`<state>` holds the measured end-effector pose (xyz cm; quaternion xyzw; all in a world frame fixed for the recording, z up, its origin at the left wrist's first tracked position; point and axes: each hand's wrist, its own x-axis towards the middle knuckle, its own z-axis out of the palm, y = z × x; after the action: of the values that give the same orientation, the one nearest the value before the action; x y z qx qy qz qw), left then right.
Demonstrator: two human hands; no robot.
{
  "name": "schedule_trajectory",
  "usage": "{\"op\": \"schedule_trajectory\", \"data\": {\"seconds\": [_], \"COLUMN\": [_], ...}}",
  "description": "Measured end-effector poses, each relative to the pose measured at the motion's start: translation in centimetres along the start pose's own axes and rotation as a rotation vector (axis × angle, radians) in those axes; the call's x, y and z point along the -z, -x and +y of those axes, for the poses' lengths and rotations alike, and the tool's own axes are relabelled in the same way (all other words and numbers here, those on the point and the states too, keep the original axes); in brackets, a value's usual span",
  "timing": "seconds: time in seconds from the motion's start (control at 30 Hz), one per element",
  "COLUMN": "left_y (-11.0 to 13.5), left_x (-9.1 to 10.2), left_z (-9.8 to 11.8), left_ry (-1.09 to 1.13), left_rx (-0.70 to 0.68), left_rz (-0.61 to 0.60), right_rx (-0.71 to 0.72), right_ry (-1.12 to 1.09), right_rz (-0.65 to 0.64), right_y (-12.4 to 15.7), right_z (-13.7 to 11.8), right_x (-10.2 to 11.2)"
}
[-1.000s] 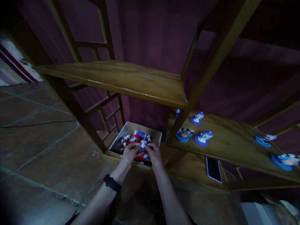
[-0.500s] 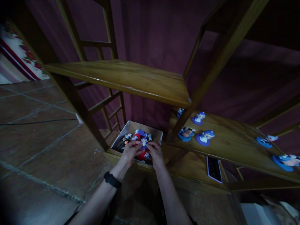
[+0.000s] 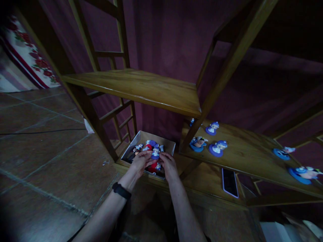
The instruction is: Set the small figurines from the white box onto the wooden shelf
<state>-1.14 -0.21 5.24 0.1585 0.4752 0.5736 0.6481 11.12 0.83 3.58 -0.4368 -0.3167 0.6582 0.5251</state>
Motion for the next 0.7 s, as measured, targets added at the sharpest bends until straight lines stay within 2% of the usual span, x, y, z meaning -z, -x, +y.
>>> {"op": "schedule_trajectory", "data": {"seconds": [0.43,0.7], "left_y": [-1.0,-0.6], "left_x": [0.8,0.5], "left_z": [-0.6,-0.6], "left_ry": [0.022,0.028], "left_rx": [0.032,0.017], "left_rz": [0.02,0.013], "right_rx": [0.032,0.055], "right_ry": [-0.117,-0.031], "right_rz": [-0.009,-0.008], "right_y": [-0.6,-0.7], "right_z": [1.3,1.3], "right_x": [0.1,0.0]}}
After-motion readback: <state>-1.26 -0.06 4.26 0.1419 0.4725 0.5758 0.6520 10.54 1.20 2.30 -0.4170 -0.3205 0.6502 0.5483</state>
